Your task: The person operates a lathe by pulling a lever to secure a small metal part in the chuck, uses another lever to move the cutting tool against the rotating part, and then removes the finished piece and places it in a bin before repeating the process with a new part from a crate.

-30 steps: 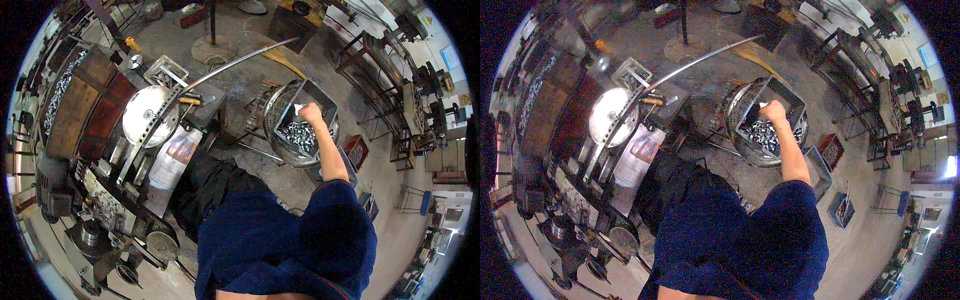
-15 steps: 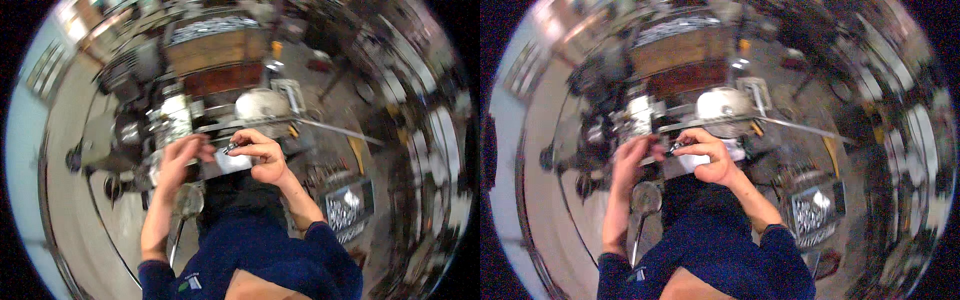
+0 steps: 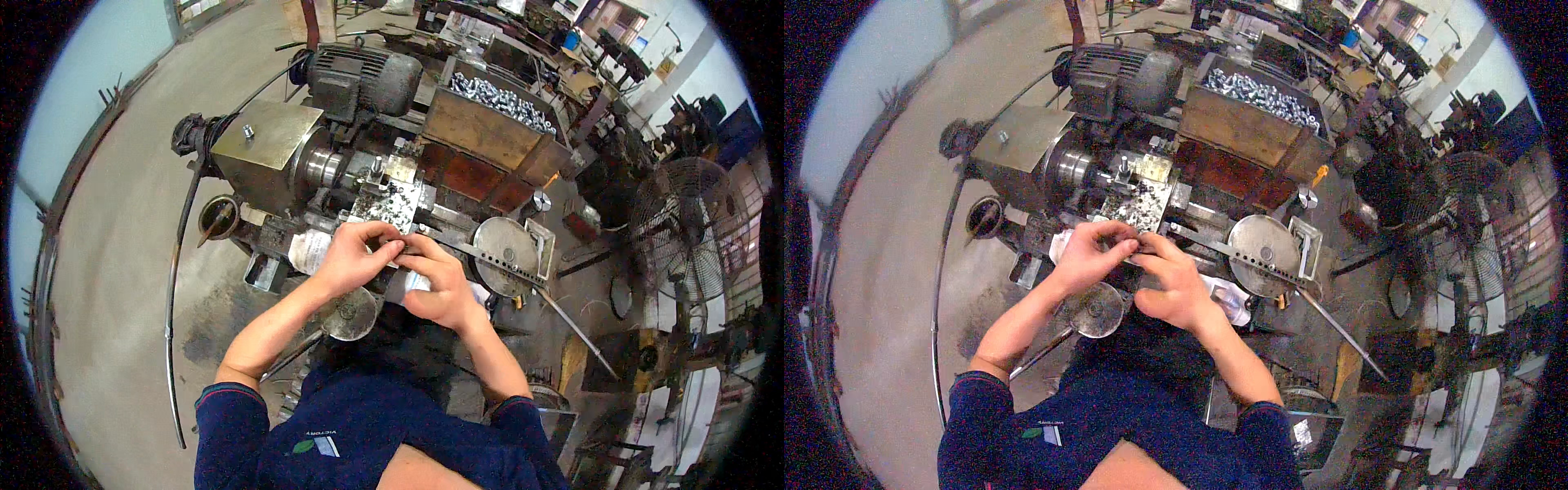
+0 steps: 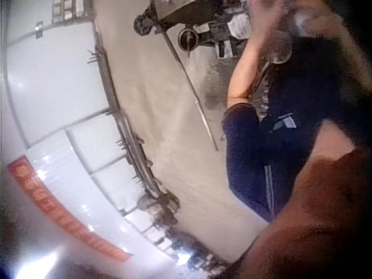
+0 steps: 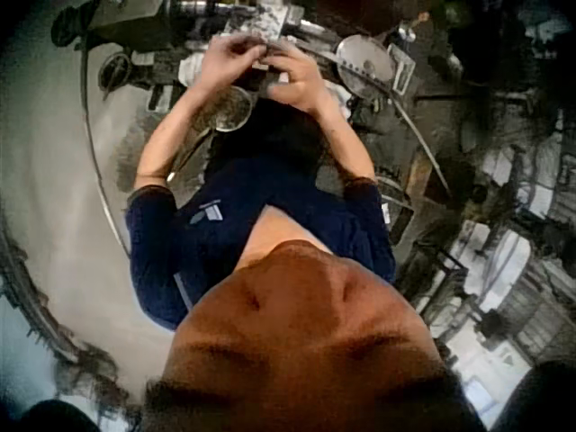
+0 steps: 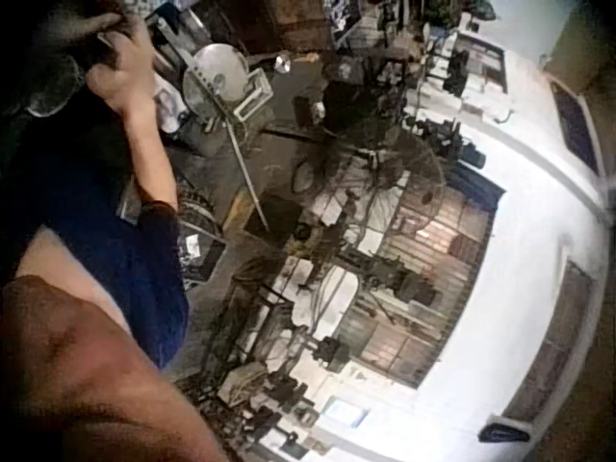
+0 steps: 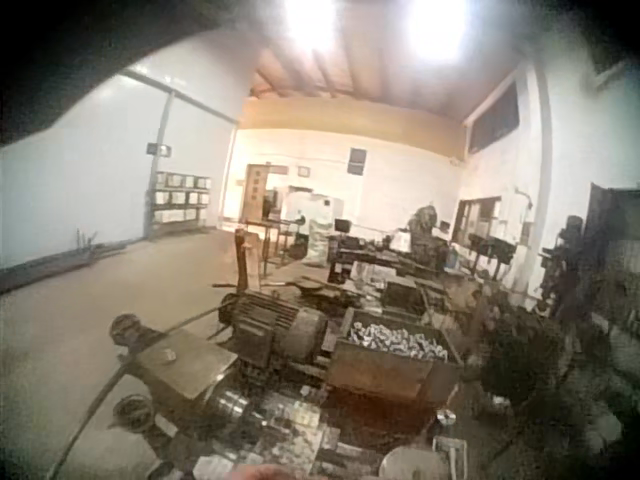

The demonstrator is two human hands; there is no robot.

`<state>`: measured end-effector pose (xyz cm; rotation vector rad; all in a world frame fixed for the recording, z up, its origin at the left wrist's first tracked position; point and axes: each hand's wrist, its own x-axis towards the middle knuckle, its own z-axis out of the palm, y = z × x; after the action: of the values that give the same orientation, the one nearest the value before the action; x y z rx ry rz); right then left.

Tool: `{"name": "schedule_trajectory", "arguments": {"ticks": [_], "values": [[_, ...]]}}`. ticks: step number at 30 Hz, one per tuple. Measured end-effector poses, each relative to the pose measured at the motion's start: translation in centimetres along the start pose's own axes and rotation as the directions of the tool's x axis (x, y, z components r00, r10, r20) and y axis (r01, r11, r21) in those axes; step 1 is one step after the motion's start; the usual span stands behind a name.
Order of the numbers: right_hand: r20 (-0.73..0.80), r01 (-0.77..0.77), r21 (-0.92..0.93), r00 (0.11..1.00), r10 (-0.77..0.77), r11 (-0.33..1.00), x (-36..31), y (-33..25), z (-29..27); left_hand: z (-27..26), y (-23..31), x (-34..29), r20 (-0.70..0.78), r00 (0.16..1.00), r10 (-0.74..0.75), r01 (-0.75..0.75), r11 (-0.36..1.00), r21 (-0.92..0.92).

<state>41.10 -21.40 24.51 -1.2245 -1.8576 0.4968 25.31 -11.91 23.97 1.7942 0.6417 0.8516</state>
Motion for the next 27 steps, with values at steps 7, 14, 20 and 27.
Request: {"name": "schedule_trajectory", "arguments": {"ticks": [7,14,20,27], "values": [[0.189,0.161,-0.031,0.970,-0.153,0.986,6.8,-0.4,1.1,-5.5,0.2,-0.4,0.004,0.996,-0.093,0.093,0.996,0.002],[0.289,0.143,-0.593,0.956,0.044,0.792,15.3,3.7,4.5,-16.6,-2.3,-4.8,-0.188,0.982,-0.031,0.119,0.870,0.478],[0.303,0.078,-0.732,0.927,0.221,0.676,17.8,6.7,7.0,-27.5,-6.0,-14.4,-0.466,0.884,0.021,0.449,0.234,0.862],[0.240,-0.044,-0.575,0.946,0.220,0.817,18.1,8.5,7.4,-27.2,-10.1,-20.1,-0.663,0.623,-0.414,0.750,0.557,0.357]]}}
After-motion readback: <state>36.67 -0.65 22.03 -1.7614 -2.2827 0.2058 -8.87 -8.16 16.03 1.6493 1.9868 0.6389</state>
